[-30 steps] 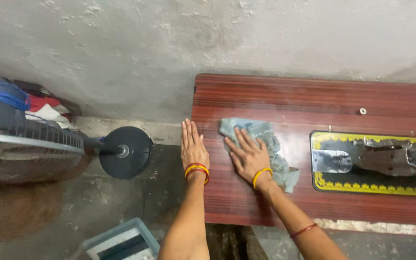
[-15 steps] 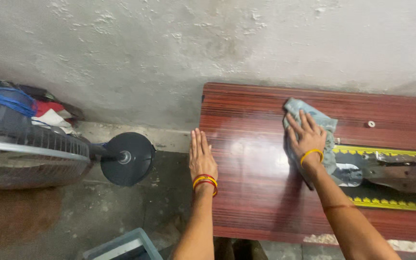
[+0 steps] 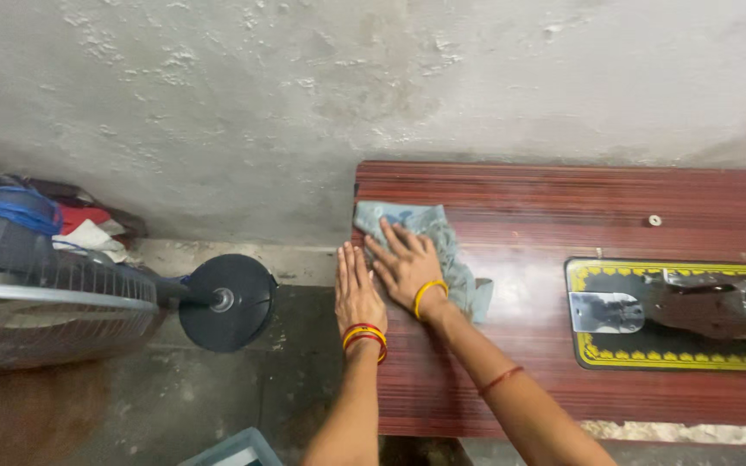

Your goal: The person wipes the wooden table and the black sewing machine with a cloth, then handles the drive belt at the base of the machine. The person cleans the table surface, the machine body, and the handwheel, then inspects the belt.

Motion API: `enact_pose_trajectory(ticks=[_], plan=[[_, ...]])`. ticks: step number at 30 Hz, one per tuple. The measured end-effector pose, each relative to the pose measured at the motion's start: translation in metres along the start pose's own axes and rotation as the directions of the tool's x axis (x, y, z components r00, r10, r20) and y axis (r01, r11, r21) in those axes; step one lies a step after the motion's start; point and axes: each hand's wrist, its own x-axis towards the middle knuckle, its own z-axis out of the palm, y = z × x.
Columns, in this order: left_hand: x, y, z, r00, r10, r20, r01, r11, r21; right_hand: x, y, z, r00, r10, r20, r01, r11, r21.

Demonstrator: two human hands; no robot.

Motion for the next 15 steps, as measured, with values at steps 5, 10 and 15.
enact_pose_trajectory(ticks=[5, 10, 15], plan=[[-0.003, 0.001, -0.003, 1.0, -0.013, 0.019, 0.013, 1.0, 0.008, -0.107, 0.015, -0.041, 0.977, -0.21, 0.028, 0.203, 0.967, 0.154], [-0.005, 0.002, 0.0, 1.0, -0.006, -0.013, 0.005, 1.0, -0.015, -0.172, 0.133, -0.076, 0.991, 0.132, 0.018, -0.128, 0.977, -0.168], [-0.003, -0.004, 0.009, 0.997, 0.037, -0.067, -0.035, 0.999, 0.027, -0.127, 0.159, -0.047, 0.788, 0.6, -0.14, -0.614, 0.744, -0.263]])
